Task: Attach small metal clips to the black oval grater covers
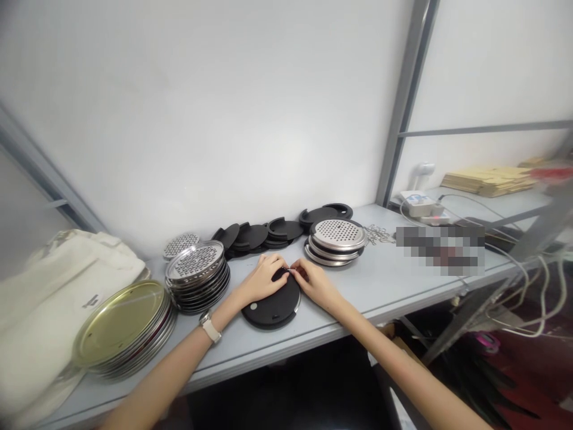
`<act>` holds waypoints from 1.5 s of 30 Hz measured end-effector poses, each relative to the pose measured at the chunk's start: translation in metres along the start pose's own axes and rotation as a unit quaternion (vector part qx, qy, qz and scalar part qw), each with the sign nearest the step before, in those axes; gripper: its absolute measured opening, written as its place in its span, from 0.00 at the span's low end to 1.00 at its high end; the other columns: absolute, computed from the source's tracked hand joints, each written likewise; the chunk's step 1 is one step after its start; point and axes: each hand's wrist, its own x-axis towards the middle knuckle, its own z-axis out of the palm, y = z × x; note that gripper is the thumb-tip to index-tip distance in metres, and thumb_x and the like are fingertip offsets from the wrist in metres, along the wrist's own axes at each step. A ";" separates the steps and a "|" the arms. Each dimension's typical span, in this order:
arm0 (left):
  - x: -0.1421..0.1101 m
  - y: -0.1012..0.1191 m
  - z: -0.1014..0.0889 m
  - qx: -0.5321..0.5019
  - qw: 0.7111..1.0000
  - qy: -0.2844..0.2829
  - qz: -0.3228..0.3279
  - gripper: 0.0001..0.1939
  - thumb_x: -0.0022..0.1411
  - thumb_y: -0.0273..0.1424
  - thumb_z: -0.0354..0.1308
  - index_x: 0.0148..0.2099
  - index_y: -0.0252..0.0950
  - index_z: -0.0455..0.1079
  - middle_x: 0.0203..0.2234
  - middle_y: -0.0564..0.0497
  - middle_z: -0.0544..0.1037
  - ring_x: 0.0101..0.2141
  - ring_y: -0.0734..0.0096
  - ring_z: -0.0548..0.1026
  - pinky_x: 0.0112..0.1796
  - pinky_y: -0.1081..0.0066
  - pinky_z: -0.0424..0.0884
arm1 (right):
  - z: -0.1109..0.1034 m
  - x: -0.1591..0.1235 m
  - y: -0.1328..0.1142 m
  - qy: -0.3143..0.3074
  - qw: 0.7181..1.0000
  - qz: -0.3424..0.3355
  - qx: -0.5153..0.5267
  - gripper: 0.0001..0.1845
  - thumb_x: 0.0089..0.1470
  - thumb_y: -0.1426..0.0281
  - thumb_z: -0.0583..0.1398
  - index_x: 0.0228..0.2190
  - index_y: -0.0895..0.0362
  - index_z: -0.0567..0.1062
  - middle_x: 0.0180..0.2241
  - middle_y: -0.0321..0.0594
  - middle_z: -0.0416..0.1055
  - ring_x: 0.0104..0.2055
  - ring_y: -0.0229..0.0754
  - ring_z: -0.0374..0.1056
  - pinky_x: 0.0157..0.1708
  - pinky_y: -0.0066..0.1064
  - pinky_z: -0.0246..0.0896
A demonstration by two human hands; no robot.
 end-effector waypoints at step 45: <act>-0.001 -0.002 0.002 0.002 1.000 -0.003 0.011 0.05 0.65 0.32 0.48 0.42 0.38 0.62 0.39 0.50 0.70 0.44 0.65 0.68 0.48 0.63 0.59 | 0.003 -0.001 0.011 -0.008 1.000 -0.008 -0.012 0.10 0.59 0.70 0.50 0.39 0.58 0.69 0.33 0.43 0.73 0.35 0.44 0.70 0.37 0.36 0.66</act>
